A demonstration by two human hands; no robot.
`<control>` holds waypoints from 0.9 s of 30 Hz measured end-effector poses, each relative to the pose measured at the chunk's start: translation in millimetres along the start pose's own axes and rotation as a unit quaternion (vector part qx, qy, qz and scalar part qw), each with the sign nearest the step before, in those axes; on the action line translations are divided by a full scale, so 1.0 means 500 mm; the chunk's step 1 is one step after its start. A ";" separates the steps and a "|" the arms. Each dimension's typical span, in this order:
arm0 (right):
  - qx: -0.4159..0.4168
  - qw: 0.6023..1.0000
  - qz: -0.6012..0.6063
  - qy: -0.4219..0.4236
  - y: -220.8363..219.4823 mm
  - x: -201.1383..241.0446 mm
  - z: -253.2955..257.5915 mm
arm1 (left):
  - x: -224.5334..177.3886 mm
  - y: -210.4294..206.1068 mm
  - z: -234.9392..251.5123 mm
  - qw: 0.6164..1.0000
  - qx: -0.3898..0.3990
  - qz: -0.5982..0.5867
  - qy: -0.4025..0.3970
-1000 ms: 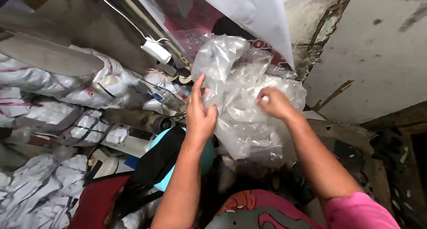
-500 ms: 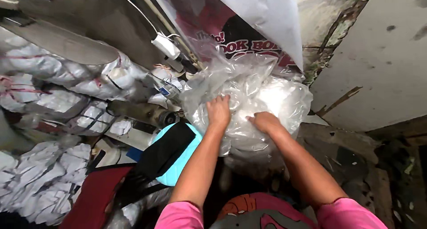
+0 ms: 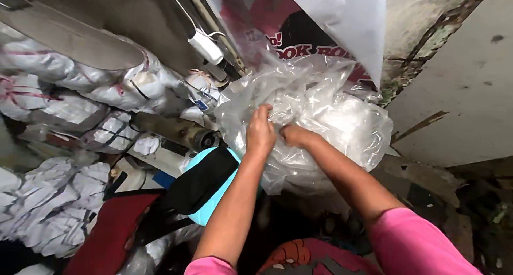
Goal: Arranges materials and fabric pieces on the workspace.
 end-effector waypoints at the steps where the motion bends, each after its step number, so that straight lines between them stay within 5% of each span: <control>1: 0.025 0.998 -0.003 -0.060 -0.014 -0.027 0.018 | 0.005 0.002 0.003 1.000 0.003 0.010 0.013; 7: 0.005 0.967 -0.121 -0.226 0.018 -0.098 -0.114 | 0.040 0.002 0.012 0.998 0.009 0.039 0.044; 14: -0.077 0.908 -0.122 -0.393 0.114 -0.266 -0.417 | 0.081 0.005 0.016 0.998 -0.004 0.066 0.020; 19: -0.099 0.906 -0.100 -0.400 0.071 -0.243 -0.429 | 0.048 0.009 -0.010 0.992 0.044 0.105 0.047; 22: -0.111 0.918 -0.135 -0.356 0.065 -0.164 -0.386 | -0.040 -0.018 -0.038 0.992 0.048 0.096 -0.065; 24: -0.099 0.941 -0.169 -0.277 0.043 -0.099 -0.331 | -0.104 -0.101 -0.065 0.970 0.152 0.077 -0.171; 27: 0.086 0.968 -0.144 -0.187 -0.051 -0.070 -0.249 | -0.113 -0.229 -0.123 0.882 0.439 0.110 -0.130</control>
Point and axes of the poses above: each hand's wrist, its own z-axis towards the middle knuckle, its own y-axis out of the back of the hand, x = y × z, the point moved 10 cm from there along z, towards the middle knuckle, and after that the axes turned 10 degrees about x, right-handed, at the moved point
